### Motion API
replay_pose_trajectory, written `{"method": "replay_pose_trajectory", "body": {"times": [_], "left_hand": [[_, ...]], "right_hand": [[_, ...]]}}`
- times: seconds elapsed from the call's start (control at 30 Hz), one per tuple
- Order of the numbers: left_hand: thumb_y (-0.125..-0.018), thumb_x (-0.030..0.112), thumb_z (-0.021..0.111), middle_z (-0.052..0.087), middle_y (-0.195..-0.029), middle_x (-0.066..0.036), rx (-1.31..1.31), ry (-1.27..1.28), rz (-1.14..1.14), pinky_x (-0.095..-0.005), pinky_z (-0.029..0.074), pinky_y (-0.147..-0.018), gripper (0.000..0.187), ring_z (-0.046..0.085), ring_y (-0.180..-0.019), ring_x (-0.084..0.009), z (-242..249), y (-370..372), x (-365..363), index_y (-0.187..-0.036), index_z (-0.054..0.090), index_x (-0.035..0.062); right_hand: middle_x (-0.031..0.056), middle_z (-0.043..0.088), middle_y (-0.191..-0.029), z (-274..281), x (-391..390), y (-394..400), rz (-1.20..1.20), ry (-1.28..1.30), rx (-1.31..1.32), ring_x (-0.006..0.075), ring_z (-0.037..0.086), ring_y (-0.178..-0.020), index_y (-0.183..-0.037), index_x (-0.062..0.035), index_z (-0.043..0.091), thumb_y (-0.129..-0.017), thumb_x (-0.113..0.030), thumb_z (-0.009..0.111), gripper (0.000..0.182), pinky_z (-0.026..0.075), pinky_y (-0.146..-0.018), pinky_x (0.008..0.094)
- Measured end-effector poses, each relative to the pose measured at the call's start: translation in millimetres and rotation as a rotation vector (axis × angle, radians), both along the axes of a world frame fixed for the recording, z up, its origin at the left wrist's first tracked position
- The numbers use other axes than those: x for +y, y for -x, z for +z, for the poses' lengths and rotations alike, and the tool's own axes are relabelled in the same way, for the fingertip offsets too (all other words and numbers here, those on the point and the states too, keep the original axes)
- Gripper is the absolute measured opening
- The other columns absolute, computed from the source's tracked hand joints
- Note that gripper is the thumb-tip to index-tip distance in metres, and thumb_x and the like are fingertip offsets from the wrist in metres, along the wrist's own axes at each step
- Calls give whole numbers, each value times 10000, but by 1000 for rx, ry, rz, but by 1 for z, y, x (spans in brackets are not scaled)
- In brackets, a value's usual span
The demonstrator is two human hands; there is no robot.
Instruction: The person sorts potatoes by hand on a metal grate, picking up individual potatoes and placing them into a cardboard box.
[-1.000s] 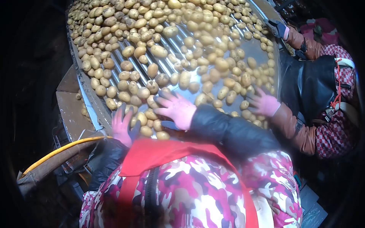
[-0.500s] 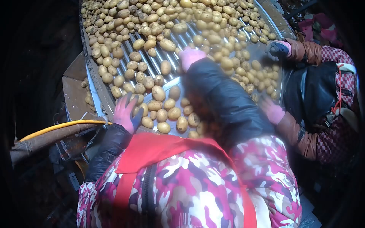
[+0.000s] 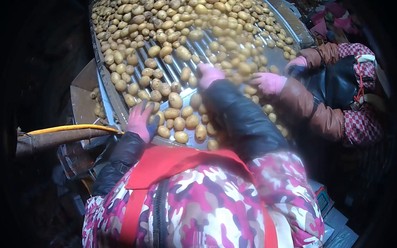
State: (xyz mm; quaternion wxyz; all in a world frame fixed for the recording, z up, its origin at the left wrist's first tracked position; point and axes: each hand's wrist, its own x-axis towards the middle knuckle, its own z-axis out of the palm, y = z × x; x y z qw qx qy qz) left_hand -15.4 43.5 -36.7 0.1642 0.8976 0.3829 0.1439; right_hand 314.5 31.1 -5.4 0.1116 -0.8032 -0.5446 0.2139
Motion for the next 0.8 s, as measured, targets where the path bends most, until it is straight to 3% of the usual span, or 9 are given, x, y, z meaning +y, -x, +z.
{"method": "replay_pose_trajectory", "body": {"times": [0.1,0.23,0.3,0.33,0.47,0.57,0.67,0.73,0.8], "left_hand": [[-938,302,734,540,-1474,-242,-34,-12,-21,-549,402,-1161,490,509,-1358,-451,-4,4,1,-1372,653,89],[-944,309,727,523,-1481,-255,-39,60,-63,-572,387,-1169,509,497,-1359,-465,6,6,6,-1384,633,72],[-943,312,729,502,-1502,-252,-18,101,-69,-575,376,-1176,527,481,-1374,-464,8,4,7,-1403,619,79],[-943,312,729,499,-1504,-253,-15,92,-75,-574,376,-1175,530,479,-1377,-462,8,4,8,-1406,618,80],[-941,320,732,488,-1514,-250,11,94,-80,-577,377,-1171,552,473,-1384,-451,5,1,10,-1424,603,84],[-945,334,725,479,-1523,-245,11,115,-90,-584,363,-1176,566,453,-1402,-447,7,1,8,-1436,592,86],[-949,347,716,462,-1539,-239,36,126,-94,-589,348,-1182,578,426,-1425,-442,4,1,8,-1447,582,87],[-951,352,711,450,-1550,-236,38,122,-98,-589,342,-1185,585,411,-1437,-439,4,1,5,-1454,575,87],[-948,353,714,446,-1555,-233,32,150,-101,-585,342,-1185,589,408,-1437,-438,4,-1,6,-1455,575,87]], "right_hand": [[184,669,-1217,-14,-10,-1,-39,0,275,307,715,-1050,-1305,-75,641,-909,-161,680,408,566,-872,444],[130,686,-1172,4,-39,-15,-400,-422,1355,260,687,-1067,-1371,-26,601,-880,-90,704,507,596,-879,389],[112,690,-1132,-5,-44,-49,-339,-534,1198,242,700,-1032,-1349,-23,623,-956,-123,622,405,610,-813,383],[110,693,-1103,-22,-36,-78,-505,-507,1419,242,708,-1020,-1345,-20,630,-973,-131,598,389,612,-794,382],[158,711,-1093,19,10,-100,-621,-290,613,252,720,-1013,-1261,-58,693,-974,-170,612,318,594,-821,394],[225,727,-1174,-4,30,-88,-314,-128,-218,338,727,-1056,-1218,-91,726,-928,-157,645,308,564,-916,426],[221,718,-1211,21,25,-60,-290,111,-103,378,703,-1125,-1299,-103,702,-898,-128,654,404,551,-957,446],[199,736,-1179,22,-1,-39,-53,231,-101,351,717,-1106,-1330,-128,700,-901,-117,640,434,556,-956,446],[190,732,-1199,40,-18,-23,-107,204,4,343,711,-1108,-1309,-121,712,-927,-123,624,392,552,-970,425]]}}
